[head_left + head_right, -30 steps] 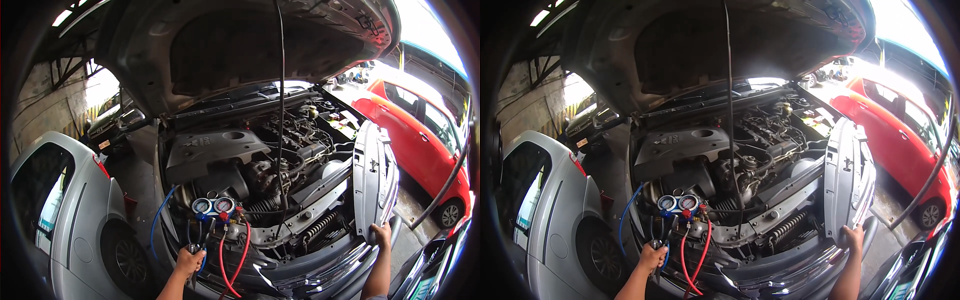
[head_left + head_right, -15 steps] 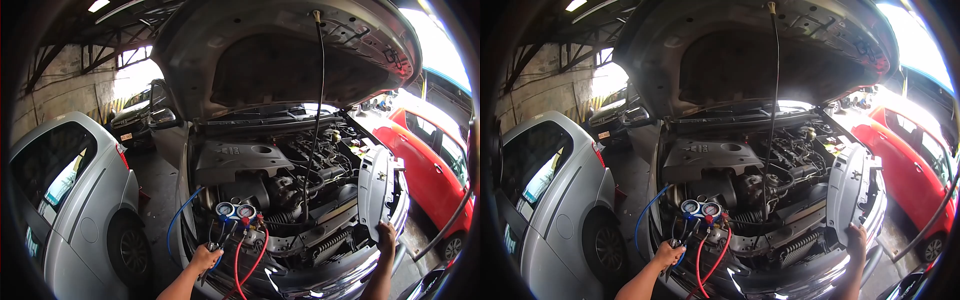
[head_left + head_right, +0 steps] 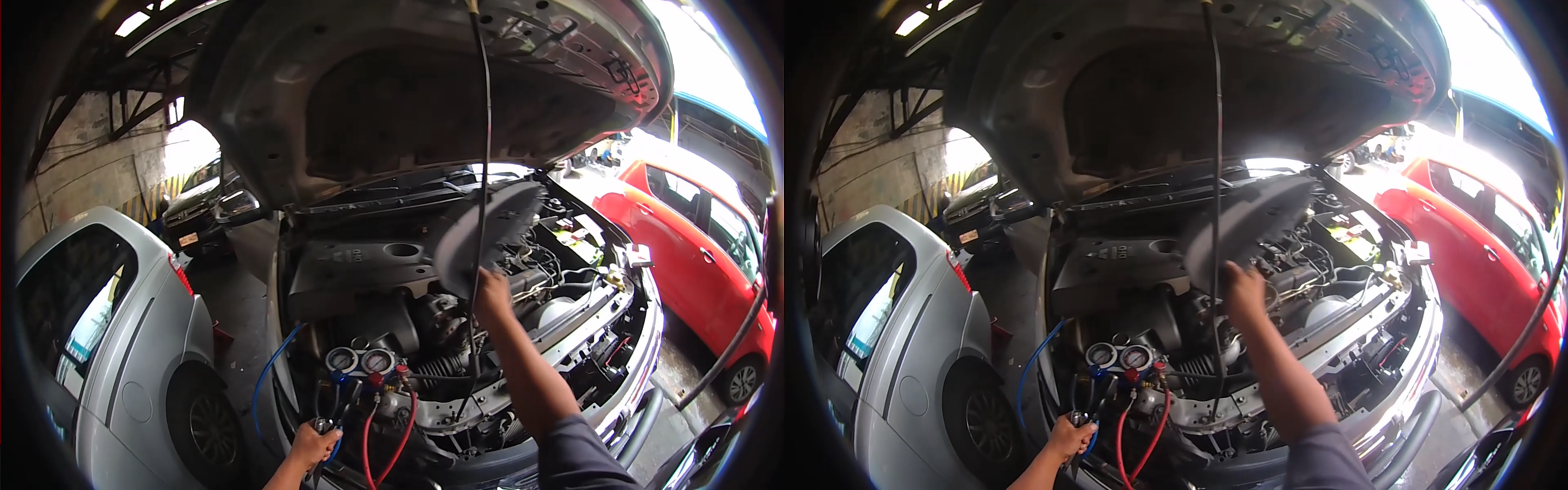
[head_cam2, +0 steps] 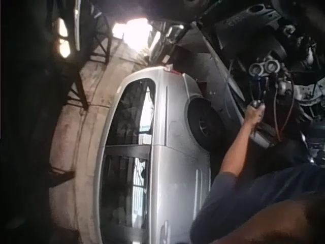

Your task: Checking and working on a car engine using manifold gauges and wrenches.

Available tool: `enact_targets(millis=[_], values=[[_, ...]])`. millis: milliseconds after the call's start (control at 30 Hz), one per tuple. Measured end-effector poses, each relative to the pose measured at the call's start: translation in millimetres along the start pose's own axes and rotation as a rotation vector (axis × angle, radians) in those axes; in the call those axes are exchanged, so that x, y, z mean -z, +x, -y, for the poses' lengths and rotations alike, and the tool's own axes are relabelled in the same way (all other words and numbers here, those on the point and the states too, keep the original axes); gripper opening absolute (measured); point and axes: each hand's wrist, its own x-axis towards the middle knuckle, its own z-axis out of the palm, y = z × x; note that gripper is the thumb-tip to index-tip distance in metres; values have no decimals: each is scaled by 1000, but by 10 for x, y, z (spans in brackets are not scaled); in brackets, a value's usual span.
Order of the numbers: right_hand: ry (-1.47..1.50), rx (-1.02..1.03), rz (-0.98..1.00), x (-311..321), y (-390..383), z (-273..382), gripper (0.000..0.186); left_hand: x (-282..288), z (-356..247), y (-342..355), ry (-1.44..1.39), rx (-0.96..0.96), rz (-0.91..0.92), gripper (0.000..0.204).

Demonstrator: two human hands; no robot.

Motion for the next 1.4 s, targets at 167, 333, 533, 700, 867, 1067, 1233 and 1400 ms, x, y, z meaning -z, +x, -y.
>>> enact_targets(millis=[167,333,533,700,867,1067,1233,1400], values=[[-28,-81,-36,-850,387,-397,28,-39,17,33,-15,-25,-10,20],[47,-82,-90,-1368,563,-729,34,-56,19,93,-43,-7,-32,20],[0,-71,8,-1708,546,-1120,37,-57,31,129,-13,18,-90,21],[-175,-10,147,-1835,537,-1169,38,-45,35,134,-28,27,-100,19],[-389,-397,768,-1467,530,-751,32,-20,51,122,-64,25,-86,17],[-636,-232,714,-305,130,-47,28,-12,31,62,-69,-30,-42,16],[-655,-351,392,992,-310,558,31,-3,47,30,-49,-51,-35,15],[-681,19,145,2036,-1393,1062,25,51,124,22,-77,-135,42,20]])
